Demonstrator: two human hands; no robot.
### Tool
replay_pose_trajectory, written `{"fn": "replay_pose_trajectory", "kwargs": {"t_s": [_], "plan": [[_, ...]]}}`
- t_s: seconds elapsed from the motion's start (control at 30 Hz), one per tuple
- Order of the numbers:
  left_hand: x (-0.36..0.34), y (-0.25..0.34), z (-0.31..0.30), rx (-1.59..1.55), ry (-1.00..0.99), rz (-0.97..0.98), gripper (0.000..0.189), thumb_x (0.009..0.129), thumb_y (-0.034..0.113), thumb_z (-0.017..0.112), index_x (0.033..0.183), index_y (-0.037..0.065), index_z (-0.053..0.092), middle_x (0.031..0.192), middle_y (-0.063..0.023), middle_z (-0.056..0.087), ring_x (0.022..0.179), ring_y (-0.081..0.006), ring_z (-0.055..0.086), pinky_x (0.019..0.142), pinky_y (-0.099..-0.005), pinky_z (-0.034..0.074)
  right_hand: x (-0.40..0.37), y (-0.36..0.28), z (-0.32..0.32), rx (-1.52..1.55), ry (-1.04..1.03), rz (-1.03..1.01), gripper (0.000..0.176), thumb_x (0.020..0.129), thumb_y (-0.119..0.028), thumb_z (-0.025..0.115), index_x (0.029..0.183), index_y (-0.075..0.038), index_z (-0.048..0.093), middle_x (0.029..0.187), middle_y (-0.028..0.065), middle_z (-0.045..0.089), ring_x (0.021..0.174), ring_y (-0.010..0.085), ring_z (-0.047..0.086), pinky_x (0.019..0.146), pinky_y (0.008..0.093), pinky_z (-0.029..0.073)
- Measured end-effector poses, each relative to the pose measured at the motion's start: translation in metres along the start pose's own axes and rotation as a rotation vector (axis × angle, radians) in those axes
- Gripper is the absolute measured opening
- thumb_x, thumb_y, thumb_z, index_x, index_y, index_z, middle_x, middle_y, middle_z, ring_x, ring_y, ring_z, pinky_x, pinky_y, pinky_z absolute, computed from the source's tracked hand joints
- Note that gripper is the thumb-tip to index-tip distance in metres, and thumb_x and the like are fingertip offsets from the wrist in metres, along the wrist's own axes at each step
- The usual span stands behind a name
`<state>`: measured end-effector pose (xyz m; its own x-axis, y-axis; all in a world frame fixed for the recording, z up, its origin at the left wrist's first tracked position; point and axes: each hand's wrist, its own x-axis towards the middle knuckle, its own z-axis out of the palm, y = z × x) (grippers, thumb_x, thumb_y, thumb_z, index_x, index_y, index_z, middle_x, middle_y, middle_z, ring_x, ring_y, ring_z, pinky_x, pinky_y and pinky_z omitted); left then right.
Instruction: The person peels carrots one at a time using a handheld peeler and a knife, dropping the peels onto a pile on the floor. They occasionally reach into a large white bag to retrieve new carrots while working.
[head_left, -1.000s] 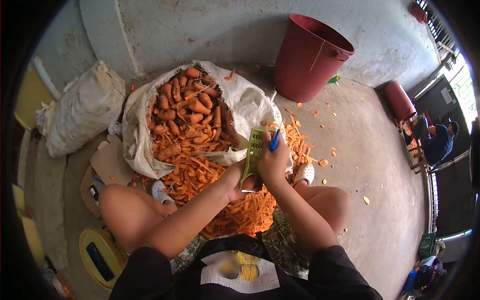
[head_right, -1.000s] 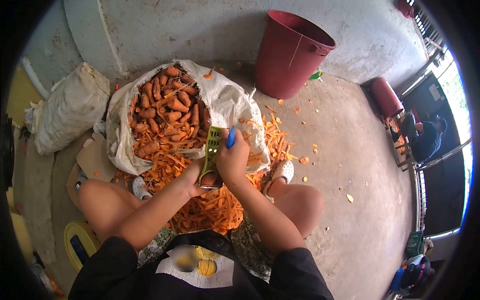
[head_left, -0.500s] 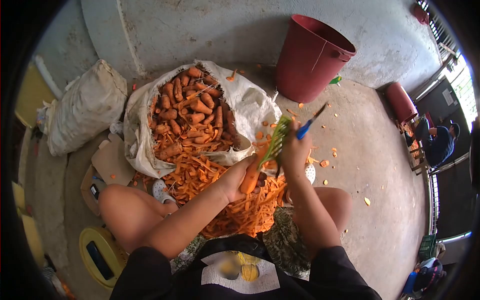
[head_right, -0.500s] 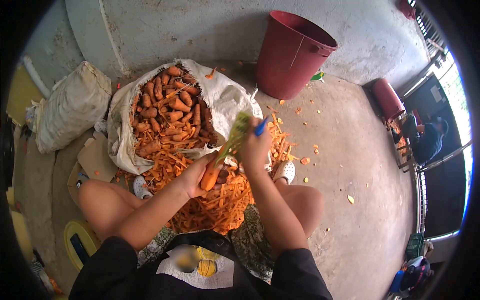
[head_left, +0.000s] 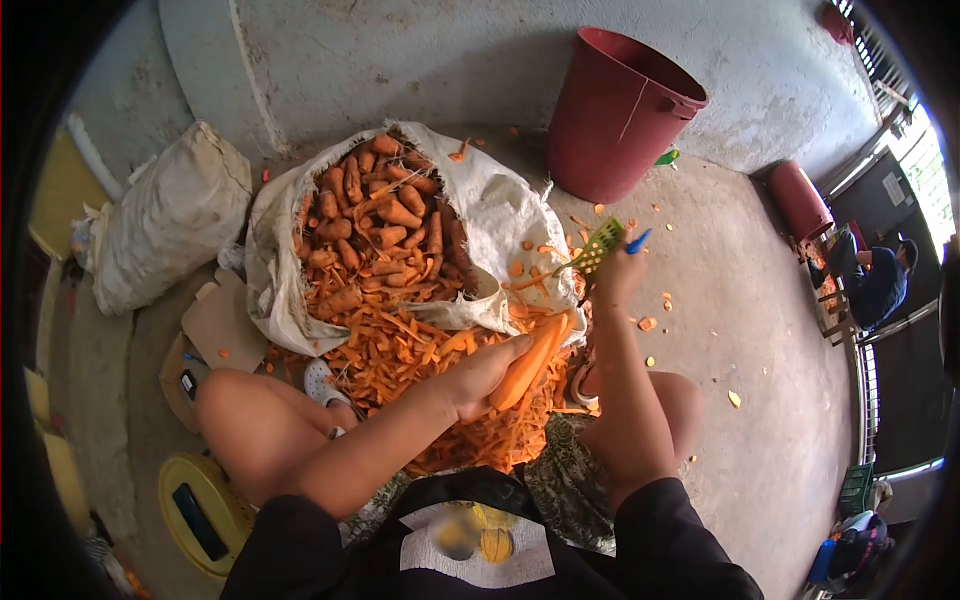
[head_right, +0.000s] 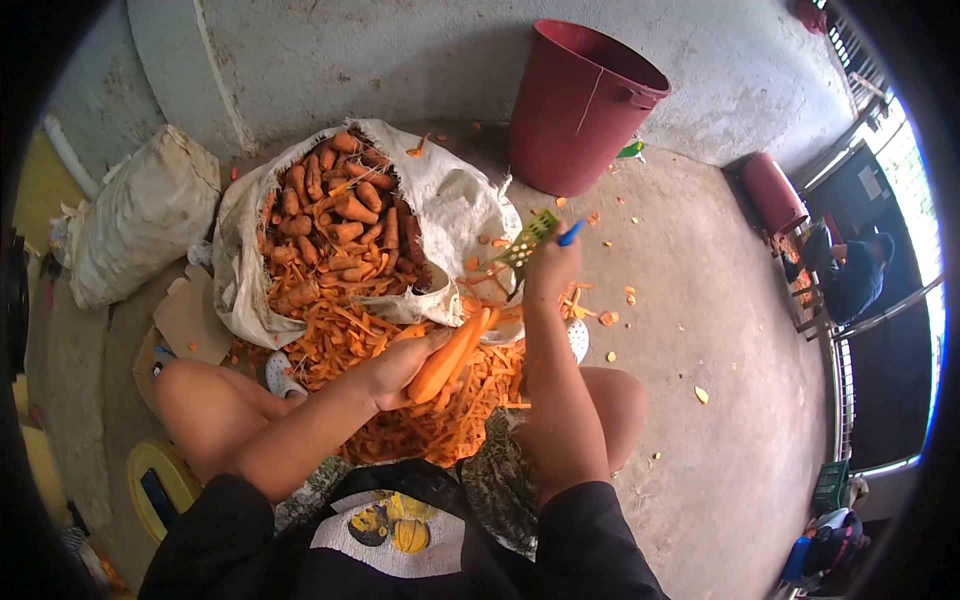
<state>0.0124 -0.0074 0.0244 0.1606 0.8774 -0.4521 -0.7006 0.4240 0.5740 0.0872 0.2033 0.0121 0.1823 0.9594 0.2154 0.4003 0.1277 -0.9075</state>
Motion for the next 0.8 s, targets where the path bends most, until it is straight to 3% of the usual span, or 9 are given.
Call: {"fn": "replay_pose_trajectory", "kwargs": {"t_s": [0.13, 0.3, 0.33, 0.43, 0.5, 0.53, 0.6, 0.63, 0.8], "plan": [[0.01, 0.001, -0.021, -0.182, -0.094, 0.009, 0.038, 0.092, 0.038, 0.034, 0.102, 0.004, 0.047, 0.072, -0.0032, 0.046, 0.064, -0.0113, 0.046, 0.053, -0.0265, 0.04, -0.023, -0.018, -0.007, 0.254, -0.088, -0.076, 0.031, 0.089, -0.024, 0.047, 0.073, 0.002, 0.053, 0.054, 0.0038, 0.048, 0.05, 0.0109, 0.044, 0.046, 0.0319, 0.034], [0.019, 0.0, -0.025, -0.253, 0.083, 0.122, 0.034, 0.09, 0.039, 0.039, 0.095, 0.008, 0.051, 0.078, -0.001, 0.052, 0.064, -0.0143, 0.05, 0.052, -0.0277, 0.042, -0.085, -0.044, -0.019, 0.25, -0.415, -0.107, 0.032, 0.09, -0.027, 0.045, 0.078, 0.002, 0.053, 0.058, 0.0046, 0.051, 0.052, 0.0112, 0.046, 0.048, 0.0283, 0.037], [0.019, 0.002, -0.024, -0.253, 0.083, 0.12, 0.034, 0.09, 0.039, 0.039, 0.095, 0.008, 0.051, 0.078, -0.001, 0.052, 0.064, -0.0143, 0.05, 0.052, -0.0277, 0.042, -0.092, -0.042, -0.018, 0.236, -0.417, -0.144, 0.03, 0.089, -0.025, 0.047, 0.07, -0.002, 0.05, 0.055, -0.0017, 0.045, 0.05, 0.0069, 0.04, 0.046, 0.0237, 0.032], [0.019, 0.01, -0.02, -0.223, 0.127, 0.195, 0.033, 0.09, 0.039, 0.041, 0.098, 0.009, 0.052, 0.079, -0.002, 0.053, 0.066, -0.0148, 0.051, 0.056, -0.0276, 0.043, -0.085, -0.052, -0.028, 0.154, -0.428, -0.219, 0.031, 0.089, -0.026, 0.046, 0.079, 0.003, 0.052, 0.059, 0.008, 0.053, 0.054, 0.0124, 0.051, 0.049, 0.0294, 0.039], [0.013, 0.018, -0.022, 0.285, 0.333, 0.449, 0.03, 0.09, 0.029, 0.046, 0.107, 0.005, 0.049, 0.08, -0.0023, 0.052, 0.065, -0.011, 0.048, 0.063, -0.0252, 0.042, -0.066, -0.06, -0.036, 0.019, -0.567, -0.179, 0.028, 0.087, -0.025, 0.049, 0.079, 0.002, 0.053, 0.06, 0.0111, 0.055, 0.054, 0.0176, 0.053, 0.052, 0.0324, 0.041], [0.01, 0.025, -0.025, 0.285, 0.334, 0.452, 0.03, 0.09, 0.029, 0.046, 0.107, 0.005, 0.049, 0.08, -0.0023, 0.052, 0.065, -0.011, 0.048, 0.063, -0.0252, 0.042, -0.06, -0.056, -0.04, 0.021, -0.567, -0.181, 0.028, 0.087, -0.025, 0.049, 0.079, 0.002, 0.053, 0.06, 0.0111, 0.055, 0.054, 0.0176, 0.053, 0.052, 0.0324, 0.041], [0.003, 0.038, -0.036, 0.894, 0.451, 0.628, 0.031, 0.087, 0.026, 0.052, 0.102, -0.001, 0.05, 0.077, -0.0047, 0.05, 0.065, -0.0121, 0.046, 0.061, -0.0265, 0.039, -0.053, -0.053, -0.045, -0.241, -0.761, -0.351, 0.027, 0.084, -0.026, 0.053, 0.081, 0.0, 0.054, 0.062, 0.0153, 0.056, 0.057, 0.0255, 0.055, 0.055, 0.0357, 0.042], [0.006, 0.04, -0.041, 0.898, 0.495, 0.72, 0.028, 0.084, 0.023, 0.054, 0.099, -0.001, 0.051, 0.072, -0.0062, 0.049, 0.063, -0.0132, 0.046, 0.06, -0.0278, 0.039, -0.058, -0.059, -0.052, -0.301, -0.827, -0.384, 0.026, 0.083, -0.028, 0.054, 0.082, -0.002, 0.055, 0.066, 0.0178, 0.057, 0.062, 0.0329, 0.055, 0.059, 0.0386, 0.043], [-0.009, 0.052, -0.036, 1.1, 0.476, 0.665, 0.025, 0.083, 0.018, 0.056, 0.1, 0.0, 0.052, 0.066, -0.0024, 0.048, 0.058, -0.0112, 0.044, 0.056, -0.0272, 0.038, -0.072, -0.059, -0.048, -0.475, -1.01, -0.507, 0.022, 0.081, -0.026, 0.054, 0.083, -0.004, 0.056, 0.071, 0.0177, 0.057, 0.068, 0.0354, 0.055, 0.062, 0.0415, 0.042]]}}
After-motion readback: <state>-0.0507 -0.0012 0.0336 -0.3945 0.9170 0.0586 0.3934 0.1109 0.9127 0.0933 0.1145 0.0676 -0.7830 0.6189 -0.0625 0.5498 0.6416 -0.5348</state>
